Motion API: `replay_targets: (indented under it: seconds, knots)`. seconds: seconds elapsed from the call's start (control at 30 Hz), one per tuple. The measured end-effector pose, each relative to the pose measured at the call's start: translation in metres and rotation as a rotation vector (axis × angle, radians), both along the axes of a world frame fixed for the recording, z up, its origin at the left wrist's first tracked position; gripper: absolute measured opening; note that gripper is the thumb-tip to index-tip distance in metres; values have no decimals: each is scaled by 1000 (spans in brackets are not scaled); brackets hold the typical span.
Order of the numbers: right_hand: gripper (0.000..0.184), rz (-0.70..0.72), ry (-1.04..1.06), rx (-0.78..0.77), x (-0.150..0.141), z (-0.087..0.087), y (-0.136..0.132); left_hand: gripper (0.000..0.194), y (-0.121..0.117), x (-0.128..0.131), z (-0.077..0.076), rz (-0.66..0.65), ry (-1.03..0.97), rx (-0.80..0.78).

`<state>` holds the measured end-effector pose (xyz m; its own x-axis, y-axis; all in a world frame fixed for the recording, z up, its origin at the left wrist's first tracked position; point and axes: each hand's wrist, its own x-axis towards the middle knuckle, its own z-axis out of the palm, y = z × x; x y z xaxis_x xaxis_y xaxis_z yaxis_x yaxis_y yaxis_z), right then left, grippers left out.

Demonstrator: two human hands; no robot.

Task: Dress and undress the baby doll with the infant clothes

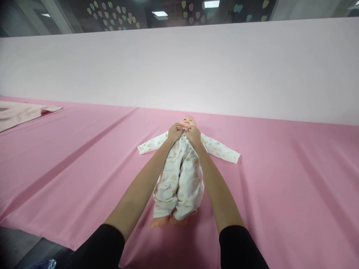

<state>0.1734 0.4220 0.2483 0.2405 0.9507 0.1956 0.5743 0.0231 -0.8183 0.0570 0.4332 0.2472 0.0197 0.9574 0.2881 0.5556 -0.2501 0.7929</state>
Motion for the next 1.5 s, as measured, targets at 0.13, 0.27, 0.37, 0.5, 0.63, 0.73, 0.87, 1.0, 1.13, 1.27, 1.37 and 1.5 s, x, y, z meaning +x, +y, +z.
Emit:
replay_targets:
  seconds: [0.13,0.27,0.37,0.5,0.63,0.73,0.87,1.0,1.13,1.27,1.37,1.5]
  knots:
    - [12,26,99,-95,2,0,4,17,-4,0,2,20,-21,9]
    - [15,26,121,-149,3,3,6,17,-5,-1,4,-5,-1,20]
    - [19,-14,73,-118,1,3,2,22,-7,-2,4,-63,23,49]
    - [28,-83,-74,-17,-6,0,-14,26,-18,-4,3,-105,46,114]
    - [32,-63,-247,37,-10,1,-33,23,-29,-4,2,-99,46,154]
    - [34,-19,-339,34,-12,4,-42,24,-32,-5,1,-110,33,180]
    - [36,38,-487,0,-12,8,-47,18,-36,-8,-1,-155,22,211]
    - [37,39,-430,-51,-8,7,-48,12,-41,-12,1,-207,45,232]
    - [42,40,-265,-33,0,7,-53,13,-44,-16,5,-196,45,197]
    - [26,115,-477,30,0,17,-61,16,-47,-18,8,-186,0,177]
    - [18,95,-684,36,-1,26,-64,16,-47,-19,8,-199,-24,143]
    - [18,87,-510,91,9,28,-63,15,-46,-21,7,-213,-65,130]
